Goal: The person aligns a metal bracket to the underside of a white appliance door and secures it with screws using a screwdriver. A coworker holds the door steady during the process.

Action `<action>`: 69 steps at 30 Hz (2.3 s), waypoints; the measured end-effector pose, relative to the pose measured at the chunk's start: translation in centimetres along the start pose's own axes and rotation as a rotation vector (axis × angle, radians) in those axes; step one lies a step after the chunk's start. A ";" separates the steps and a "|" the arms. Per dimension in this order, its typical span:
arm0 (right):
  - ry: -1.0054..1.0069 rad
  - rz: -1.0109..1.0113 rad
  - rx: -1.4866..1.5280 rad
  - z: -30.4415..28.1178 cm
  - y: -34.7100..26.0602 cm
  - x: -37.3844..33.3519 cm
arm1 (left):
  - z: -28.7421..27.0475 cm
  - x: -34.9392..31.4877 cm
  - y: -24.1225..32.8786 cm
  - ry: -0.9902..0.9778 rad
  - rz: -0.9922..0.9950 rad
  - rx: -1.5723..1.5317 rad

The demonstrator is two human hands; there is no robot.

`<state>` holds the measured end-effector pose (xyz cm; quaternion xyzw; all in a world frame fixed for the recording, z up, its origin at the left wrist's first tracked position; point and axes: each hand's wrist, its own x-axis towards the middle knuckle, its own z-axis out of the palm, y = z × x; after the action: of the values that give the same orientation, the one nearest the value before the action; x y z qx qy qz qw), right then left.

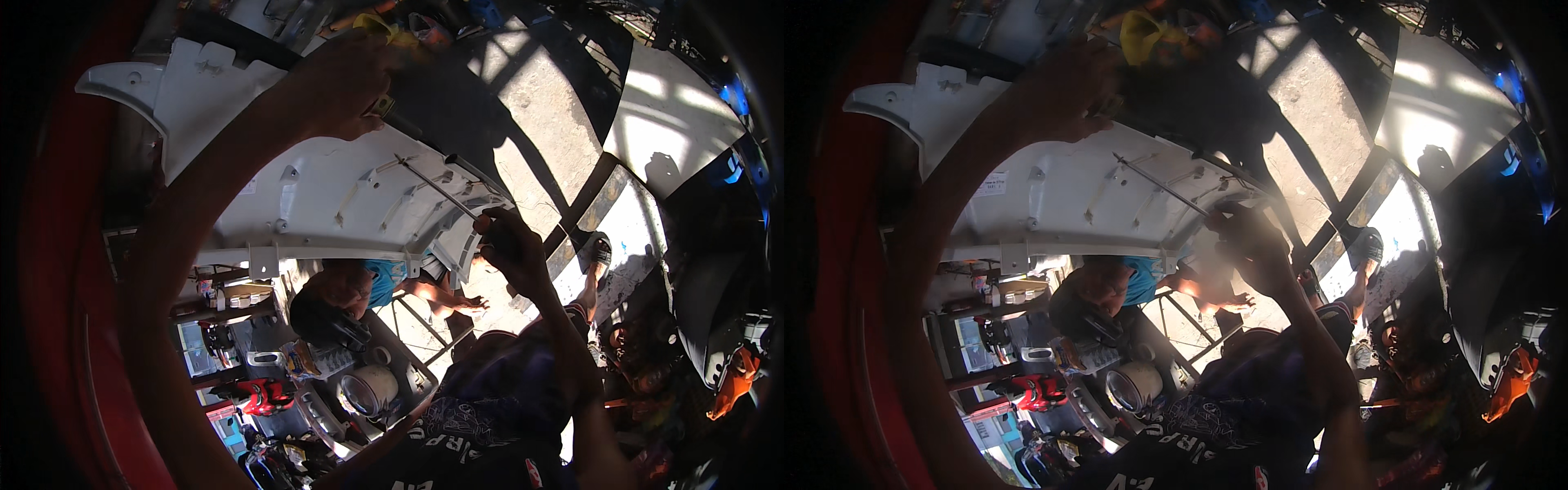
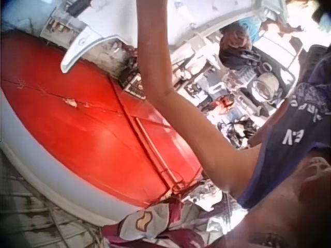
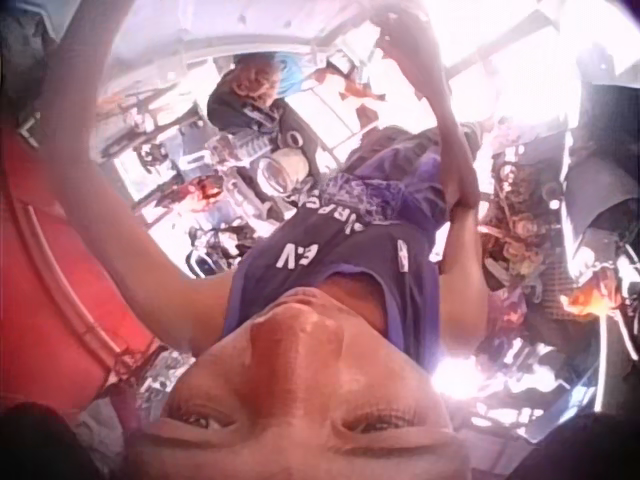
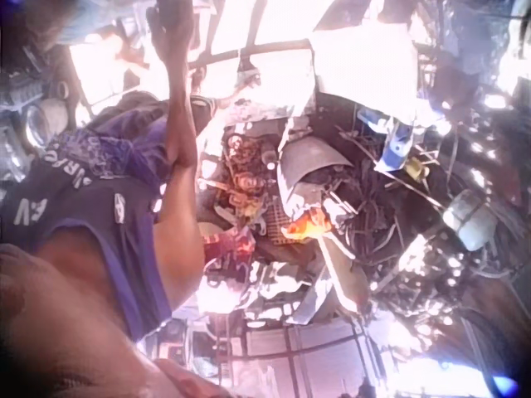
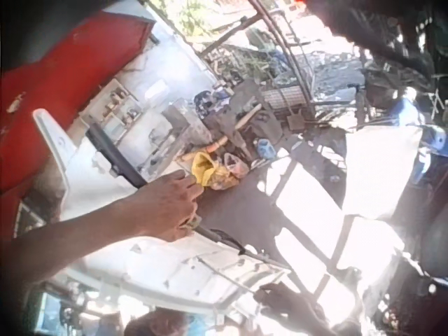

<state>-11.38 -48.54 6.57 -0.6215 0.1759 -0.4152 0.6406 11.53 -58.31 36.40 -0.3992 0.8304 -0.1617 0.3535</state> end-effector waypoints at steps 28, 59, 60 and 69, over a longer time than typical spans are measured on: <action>0.098 0.216 0.046 7.3 -5.4 1.6 | -3.2 1.4 -0.9 -0.529 -0.136 -0.265; 0.256 0.006 0.093 2.0 -1.6 8.5 | 3.1 -5.4 6.2 0.394 -0.535 0.063; 0.267 -0.014 0.193 2.3 -2.2 10.5 | 4.0 -5.8 6.7 0.494 -0.606 0.022; 0.085 -0.215 0.114 4.7 -4.7 22.1 | 9.9 -1.9 13.3 1.354 -1.601 -0.821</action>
<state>3.78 -61.51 18.25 -0.5813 0.1115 -0.5166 0.6187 12.18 -48.40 23.02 -0.7333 0.3465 -0.2399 -0.5336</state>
